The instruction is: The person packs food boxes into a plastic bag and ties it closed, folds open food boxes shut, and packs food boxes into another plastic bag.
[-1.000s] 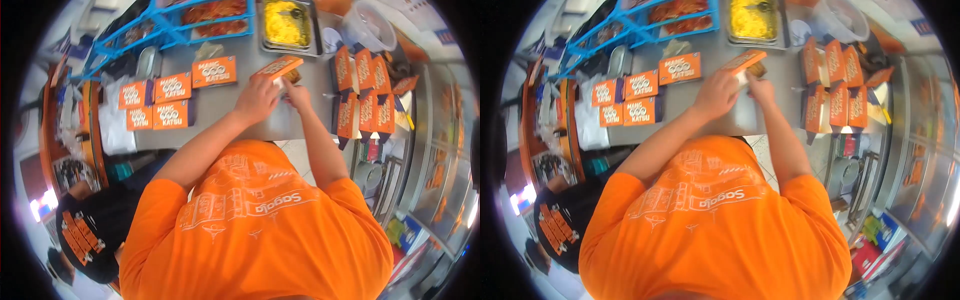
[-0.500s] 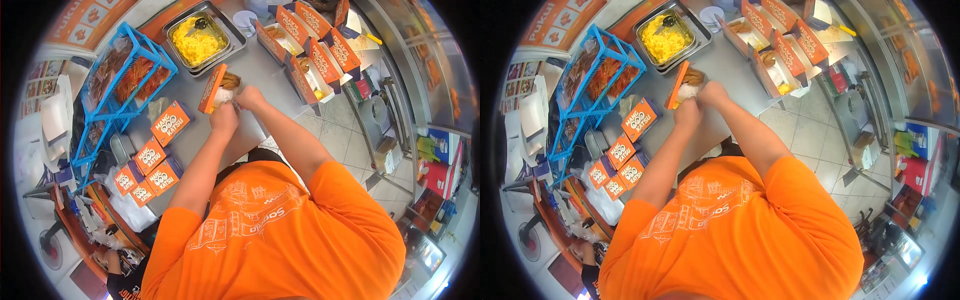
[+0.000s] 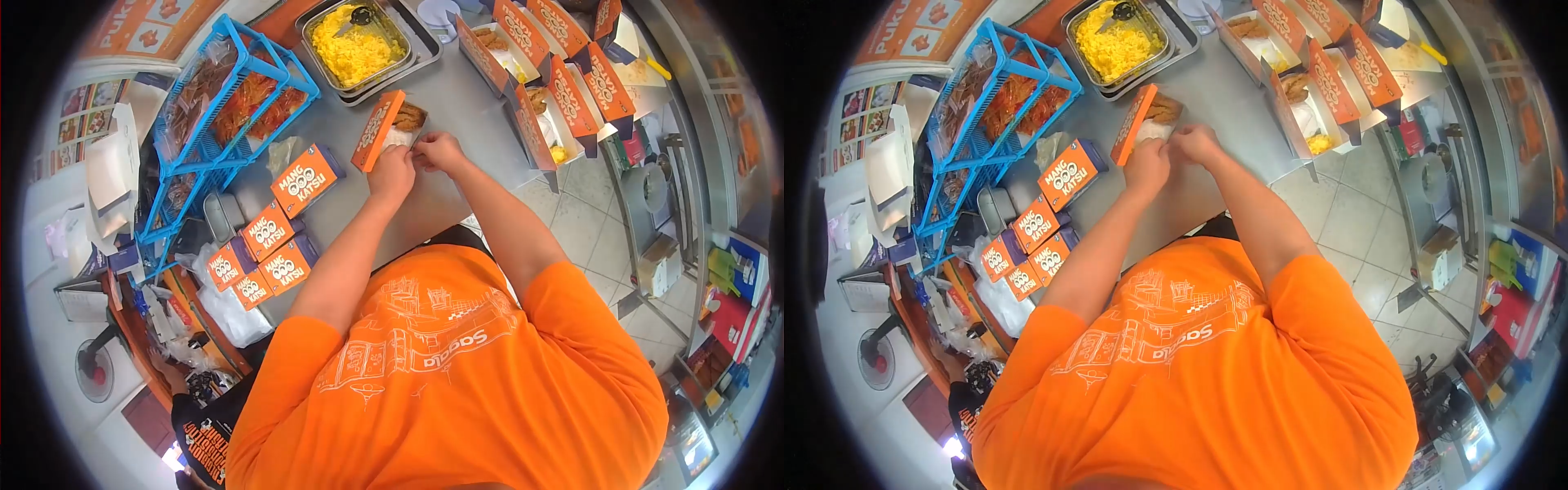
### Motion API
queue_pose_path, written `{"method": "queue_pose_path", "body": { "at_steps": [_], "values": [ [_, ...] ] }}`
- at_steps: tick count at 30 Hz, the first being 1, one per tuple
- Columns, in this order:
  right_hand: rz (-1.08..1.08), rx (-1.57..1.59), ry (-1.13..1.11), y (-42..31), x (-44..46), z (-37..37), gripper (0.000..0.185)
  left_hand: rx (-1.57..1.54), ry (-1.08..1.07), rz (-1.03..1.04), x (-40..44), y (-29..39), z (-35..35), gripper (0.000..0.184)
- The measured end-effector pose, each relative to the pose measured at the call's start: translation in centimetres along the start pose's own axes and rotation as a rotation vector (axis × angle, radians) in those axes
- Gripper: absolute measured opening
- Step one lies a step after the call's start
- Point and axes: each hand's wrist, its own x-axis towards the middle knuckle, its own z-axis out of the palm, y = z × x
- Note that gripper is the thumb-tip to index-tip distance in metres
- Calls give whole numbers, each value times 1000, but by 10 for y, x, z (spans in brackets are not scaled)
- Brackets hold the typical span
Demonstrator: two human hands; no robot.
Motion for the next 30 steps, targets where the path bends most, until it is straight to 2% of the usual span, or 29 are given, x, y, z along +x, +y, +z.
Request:
{"method": "queue_pose_path", "body": {
  "at_steps": [4,6,7,9,10,12,13,15,16,18,21,24,30],
  "values": [
    [39,-110,38,-17,-10,-5,22,45,-34,2,-2,5,-1,21],
    [103,-348,102,-23,-10,-5,23,79,-39,-7,-3,9,-1,20],
    [104,-349,104,-21,-8,-7,23,77,-40,-6,-3,10,1,20],
    [21,-698,228,-19,-7,-10,21,20,-43,-2,-1,12,2,20],
    [21,-699,229,-18,-9,-14,21,19,-42,-2,1,15,1,20],
    [-41,-808,424,-11,-24,-25,22,7,-35,-78,2,21,0,19],
    [-40,-812,419,-12,-35,-33,22,4,-35,-84,2,20,0,19],
    [84,-105,133,-16,-54,-44,28,-23,-48,-84,5,16,-1,20],
    [87,-113,124,-10,-57,-42,28,-25,-46,-96,5,16,-1,20],
    [-40,77,129,0,-64,-38,34,-36,-44,-79,3,18,0,20],
    [-89,255,96,-2,-61,-19,34,-38,-53,-55,0,16,-1,20],
    [-220,202,67,5,-38,-4,31,-23,-82,-77,-1,13,-4,20],
    [-258,-2,98,13,-20,2,28,-20,-84,-129,-4,13,-8,18]
  ]
}}
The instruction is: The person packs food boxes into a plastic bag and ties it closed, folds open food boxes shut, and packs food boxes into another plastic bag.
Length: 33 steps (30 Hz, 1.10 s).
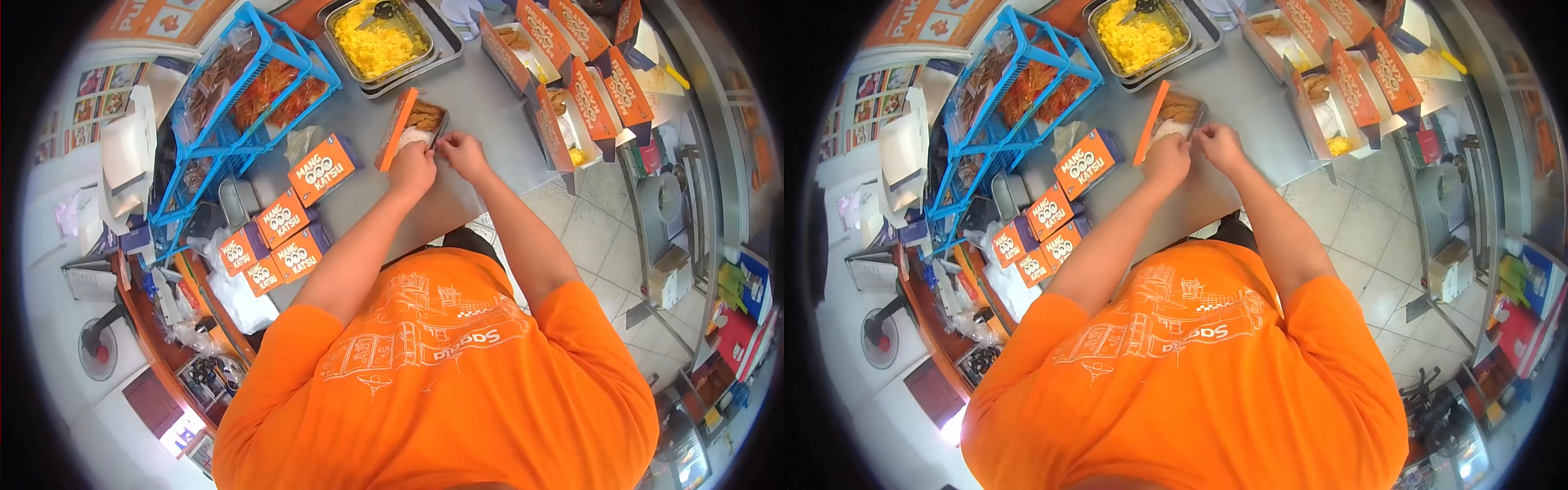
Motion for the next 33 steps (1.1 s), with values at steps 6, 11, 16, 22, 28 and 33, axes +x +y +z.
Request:
{"method": "queue_pose_path", "body": {
  "at_steps": [6,11,16,22,28,33],
  "values": [
    [-61,-610,454,0,-1,-9,24,-1,27,14,-2,-10,7,17],
    [-32,-54,469,3,-70,-64,24,0,19,28,7,5,14,17],
    [464,439,634,92,-168,-101,24,-230,332,238,25,27,61,23],
    [434,551,190,131,-101,-122,49,-388,-396,714,-35,82,-25,55],
    [566,544,253,97,-97,-129,49,-744,-477,198,-107,-30,-110,48],
    [595,173,159,38,-112,-126,43,-818,-451,-408,-203,-165,-84,43]
  ]
}}
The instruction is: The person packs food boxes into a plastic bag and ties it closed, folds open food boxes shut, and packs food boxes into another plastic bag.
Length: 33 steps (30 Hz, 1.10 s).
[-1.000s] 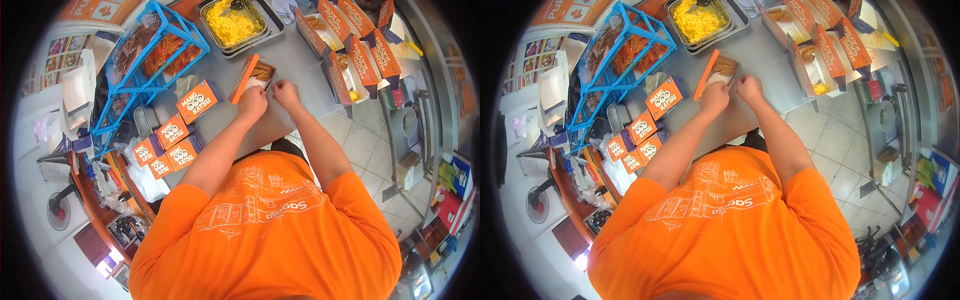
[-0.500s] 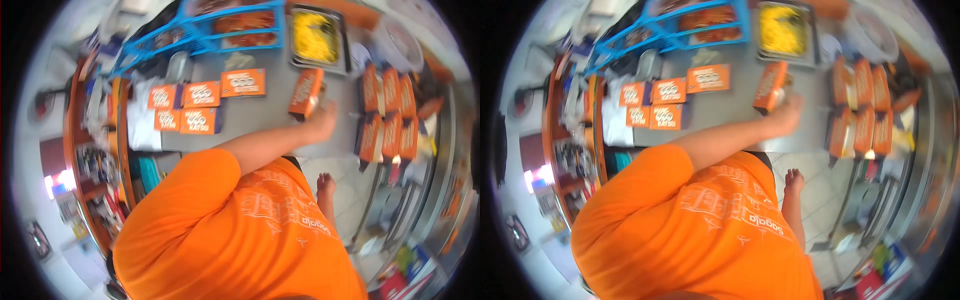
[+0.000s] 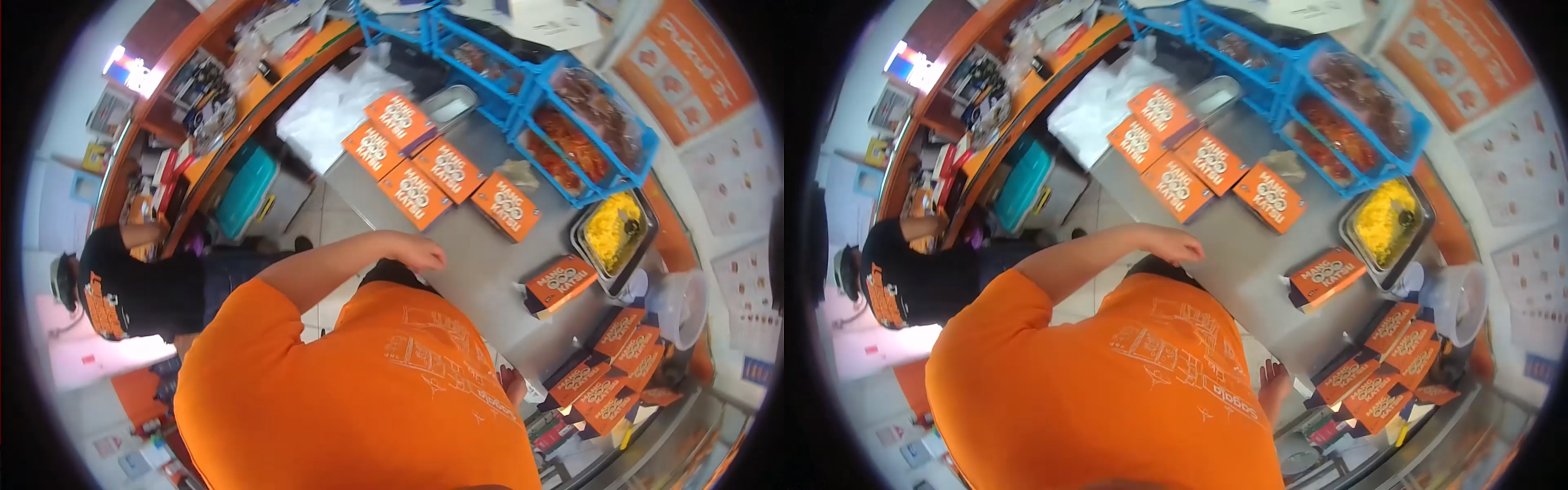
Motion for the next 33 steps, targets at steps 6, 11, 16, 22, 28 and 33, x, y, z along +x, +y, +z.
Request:
{"method": "queue_pose_path", "body": {
  "at_steps": [6,11,16,22,28,33],
  "values": [
    [-273,-1867,-39,-7,98,-76,40,635,279,-189,-34,-243,29,28],
    [-1010,-2200,-1203,-19,96,-32,26,111,340,-830,-125,-370,105,37],
    [-707,-2040,-516,-25,-37,195,50,-516,130,-1027,-168,-471,134,42],
    [-852,-1903,-208,14,-163,388,44,-625,553,-833,-171,-570,74,23],
    [-1386,-1434,-124,-7,-135,454,50,-589,842,-451,-169,-626,-10,20],
    [-1176,-2061,310,-75,-62,415,88,-701,931,-403,-212,-579,-71,23]
  ]
}}
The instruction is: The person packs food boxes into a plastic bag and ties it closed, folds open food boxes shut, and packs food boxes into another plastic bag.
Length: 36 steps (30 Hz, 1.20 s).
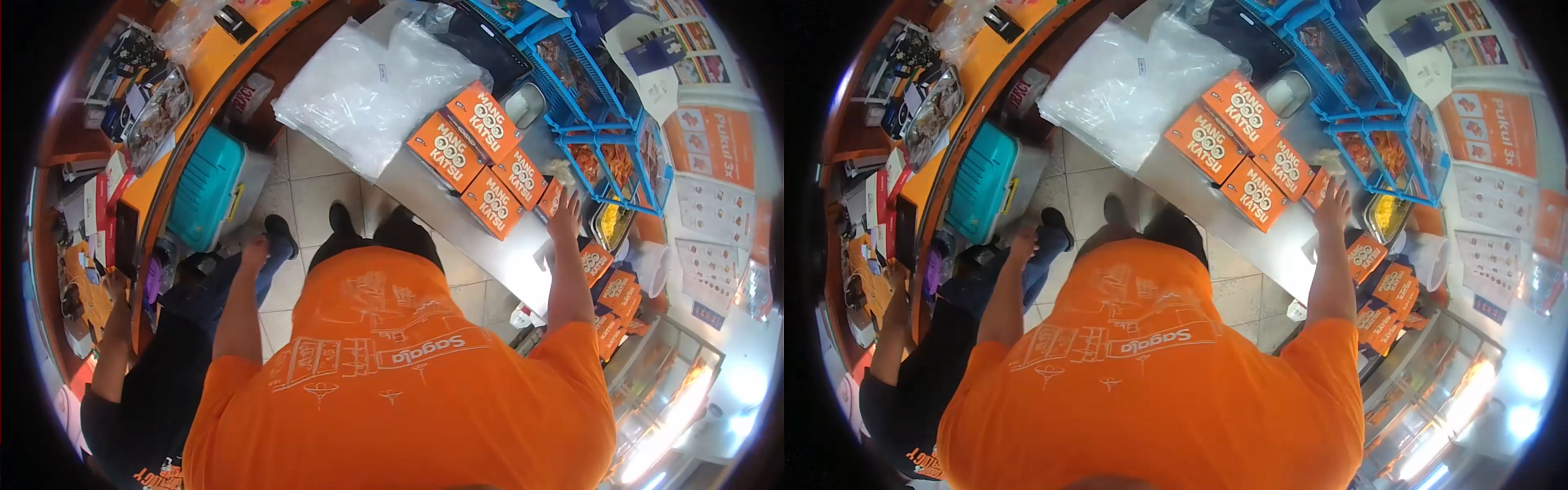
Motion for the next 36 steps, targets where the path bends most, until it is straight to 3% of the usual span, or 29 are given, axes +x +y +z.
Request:
{"method": "queue_pose_path", "body": {
  "at_steps": [1,2,4,5,7,8,9,11,13,16,18,19,22,23,26,28,30,31,32,33,34,35,36],
  "values": [
    [-30,-143,-95,18,14,14,102,-13,4,-13,1,-5,-5,23],
    [-52,-152,-96,27,25,12,102,-28,51,-39,-2,-10,-9,23],
    [-226,-84,-215,38,32,13,124,-26,110,-91,-23,-21,-12,24],
    [-251,-38,-107,42,35,19,128,97,112,-82,-34,-22,-15,26],
    [-348,94,-64,55,41,19,125,237,130,-85,-51,-21,-20,28],
    [-431,218,-8,59,41,18,122,451,74,-88,-60,-21,-16,30],
    [-357,210,-30,56,36,7,113,661,22,-96,-66,-26,-15,33],
    [-357,131,-79,81,39,12,108,950,-81,-40,-34,-92,5,34],
    [-252,169,-8,82,29,-12,111,722,-45,-36,-105,23,25,33],
    [-448,349,143,64,15,-60,111,974,-156,142,-35,-61,65,30],
    [-505,306,187,35,9,-84,110,515,190,-15,-96,58,97,27],
    [-686,352,328,13,11,-89,107,530,219,32,-83,69,107,27],
    [-712,408,226,-60,3,-89,104,393,355,93,-53,133,129,24],
    [-653,351,114,-72,4,-80,104,333,440,261,-63,173,130,22],
    [-586,282,92,-83,-4,-74,104,366,588,818,-71,269,116,19],
    [-523,175,-12,-80,-13,-101,106,410,465,966,-66,318,107,20],
    [-524,46,-162,-80,-23,-126,96,465,340,1080,-45,352,108,20],
    [-497,44,-169,-85,-22,-134,96,528,219,1190,-35,363,109,20],
    [-617,200,-243,-91,-18,-141,86,524,184,1209,-29,367,112,20],
    [-731,361,-309,-100,-17,-149,77,752,181,1119,-24,372,115,20],
    [-690,359,-311,-117,-23,-161,77,975,181,1026,-19,376,116,21],
    [-693,495,-353,-144,-32,-174,67,968,154,1058,-18,381,115,21],
    [-698,632,-387,-173,-41,-184,58,1091,97,830,-18,389,112,20]
  ]
}}
